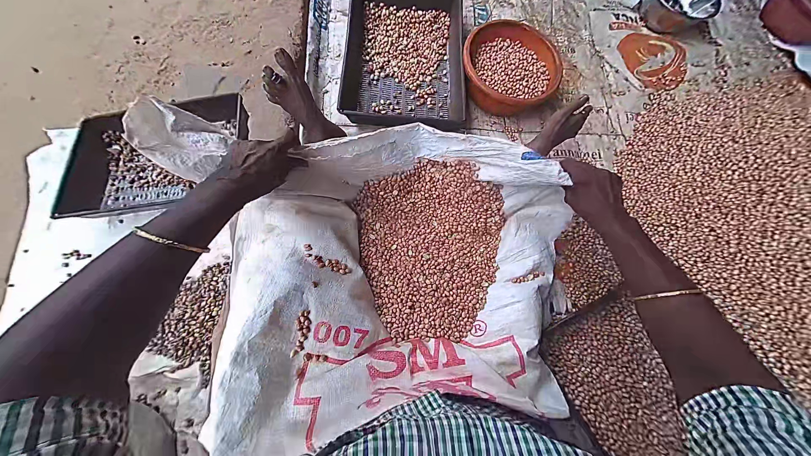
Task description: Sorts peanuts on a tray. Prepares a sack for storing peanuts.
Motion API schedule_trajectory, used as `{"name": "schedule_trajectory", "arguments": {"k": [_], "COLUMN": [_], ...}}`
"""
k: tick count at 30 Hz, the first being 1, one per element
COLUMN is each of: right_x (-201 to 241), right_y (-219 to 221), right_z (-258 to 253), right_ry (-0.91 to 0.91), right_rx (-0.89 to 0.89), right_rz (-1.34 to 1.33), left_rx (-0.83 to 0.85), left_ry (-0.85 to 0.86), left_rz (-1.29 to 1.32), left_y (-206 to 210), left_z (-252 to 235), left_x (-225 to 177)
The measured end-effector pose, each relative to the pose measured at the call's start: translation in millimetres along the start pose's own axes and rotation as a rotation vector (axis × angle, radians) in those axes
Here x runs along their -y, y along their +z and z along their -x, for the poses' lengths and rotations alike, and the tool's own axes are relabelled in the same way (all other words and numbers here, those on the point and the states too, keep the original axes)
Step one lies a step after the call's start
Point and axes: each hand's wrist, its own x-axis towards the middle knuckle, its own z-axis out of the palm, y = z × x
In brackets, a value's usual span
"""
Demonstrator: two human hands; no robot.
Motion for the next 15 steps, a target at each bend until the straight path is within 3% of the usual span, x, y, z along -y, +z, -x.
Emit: {"name": "schedule_trajectory", "arguments": {"k": [2, 5, 6, 8, 12, 15], "right_x": [1, -2, -2, 7, 24, 23], "right_y": [-16, -20, -16, 2, 55, 68], "right_z": [57, 148, 174, 220, 293, 313], "right_ry": [-0.061, -0.226, -0.288, -0.393, -0.429, -0.458], "right_rx": [-0.121, -0.198, -0.204, -0.194, 0.072, 0.209], "right_rz": [-0.081, -0.186, -0.209, -0.279, -0.408, -0.379], "left_rx": [-0.1, -0.225, -0.204, -0.081, 0.13, 0.083], "left_ry": [0.131, 0.647, 0.727, 0.767, 0.697, 0.711], "left_rz": [0.095, 0.05, 0.036, 0.028, -0.015, -0.045], "left_y": [-9, 17, 34, 66, 134, 146], "left_z": [58, 141, 165, 213, 260, 260], "left_x": [1, 21, 23, 13, 8, -7]}}
